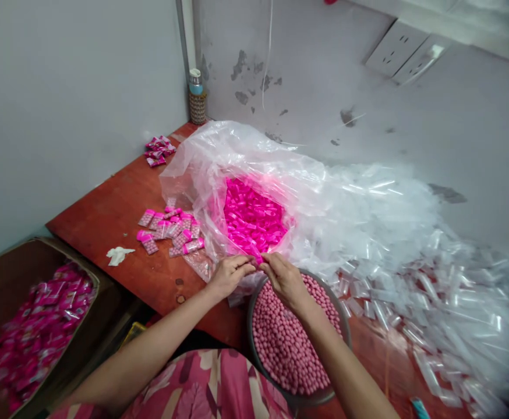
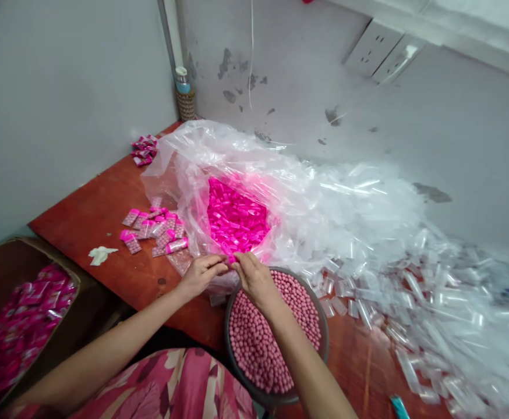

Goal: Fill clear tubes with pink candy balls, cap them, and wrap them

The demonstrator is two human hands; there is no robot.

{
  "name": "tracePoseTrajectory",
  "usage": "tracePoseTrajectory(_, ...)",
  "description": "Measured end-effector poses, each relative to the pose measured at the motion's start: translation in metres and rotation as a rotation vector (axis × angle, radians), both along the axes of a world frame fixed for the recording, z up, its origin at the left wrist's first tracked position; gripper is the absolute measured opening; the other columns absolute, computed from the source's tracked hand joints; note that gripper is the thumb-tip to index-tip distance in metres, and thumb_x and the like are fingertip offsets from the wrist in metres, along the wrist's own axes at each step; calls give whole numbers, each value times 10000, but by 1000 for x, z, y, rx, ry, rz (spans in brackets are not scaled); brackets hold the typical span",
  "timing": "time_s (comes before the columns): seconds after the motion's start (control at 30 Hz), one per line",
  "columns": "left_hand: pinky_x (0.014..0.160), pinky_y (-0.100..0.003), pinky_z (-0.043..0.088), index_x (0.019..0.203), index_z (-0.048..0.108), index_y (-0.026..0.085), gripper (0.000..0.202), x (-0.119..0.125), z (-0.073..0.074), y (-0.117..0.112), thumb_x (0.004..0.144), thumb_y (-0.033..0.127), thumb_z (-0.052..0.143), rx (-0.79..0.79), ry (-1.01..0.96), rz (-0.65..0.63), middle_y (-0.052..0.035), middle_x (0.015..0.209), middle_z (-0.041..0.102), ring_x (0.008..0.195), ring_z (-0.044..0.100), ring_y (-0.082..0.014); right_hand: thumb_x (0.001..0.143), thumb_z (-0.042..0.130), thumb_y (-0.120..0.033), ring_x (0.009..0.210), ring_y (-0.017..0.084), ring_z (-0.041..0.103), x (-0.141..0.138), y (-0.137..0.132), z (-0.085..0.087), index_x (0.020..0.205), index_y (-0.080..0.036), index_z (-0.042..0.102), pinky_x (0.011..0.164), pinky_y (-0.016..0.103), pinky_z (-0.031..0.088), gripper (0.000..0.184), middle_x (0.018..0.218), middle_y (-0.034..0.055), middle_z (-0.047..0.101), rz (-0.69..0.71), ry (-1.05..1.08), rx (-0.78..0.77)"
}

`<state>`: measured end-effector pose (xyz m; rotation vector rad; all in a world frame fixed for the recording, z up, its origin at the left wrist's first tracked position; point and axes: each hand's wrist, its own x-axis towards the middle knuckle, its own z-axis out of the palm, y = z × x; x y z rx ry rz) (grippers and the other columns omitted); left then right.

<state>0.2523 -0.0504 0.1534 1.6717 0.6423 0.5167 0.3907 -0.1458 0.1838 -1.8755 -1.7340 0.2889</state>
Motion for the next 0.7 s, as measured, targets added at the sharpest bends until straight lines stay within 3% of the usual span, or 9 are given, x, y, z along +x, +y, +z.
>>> tracePoseTrajectory(0.13,652,-246,414,812,667,140,197,-3,4,-7,789,256,510,40,-17,-21,-52,743,655,674,579,-159,894,341,-245,718,172,535,-11,-11,3,1093,-144,484,646,275,469,265,807,76,537,22,-112,-78)
tracePoseTrajectory(0.27,590,-236,371,644,644,166,260,-7,7,-6,808,271,473,185,1,-116,-33,615,589,584,520,-138,895,320,-230,693,180,532,-16,-20,-3,1128,-133,465,604,280,468,291,797,81,532,26,-190,-124)
tracePoseTrajectory(0.43,598,-236,355,696,663,192,221,-12,6,6,798,267,483,350,73,-301,-38,637,615,620,538,-156,886,368,-261,821,180,575,-8,-19,1,1181,-176,440,704,291,485,316,928,91,578,121,-102,-185)
tracePoseTrajectory(0.53,571,-224,355,705,674,198,183,-12,4,7,773,274,522,286,69,-360,-18,623,633,583,542,-146,840,444,-292,1137,240,435,-2,-10,21,1311,-167,289,869,381,421,511,1244,146,453,204,-206,-179)
tracePoseTrajectory(0.6,552,-220,362,689,679,187,186,-12,1,3,760,282,536,173,52,-347,-9,608,638,558,538,-141,823,455,-277,1236,251,312,1,-4,34,1331,-182,260,938,419,351,553,1352,124,344,326,-285,-185)
tracePoseTrajectory(0.7,555,-226,382,707,688,160,203,-12,-3,-3,750,296,543,-47,38,-246,-9,616,639,567,539,-144,831,440,-283,1167,245,397,2,-1,39,1293,-161,335,916,400,367,489,1290,133,423,350,-330,-186)
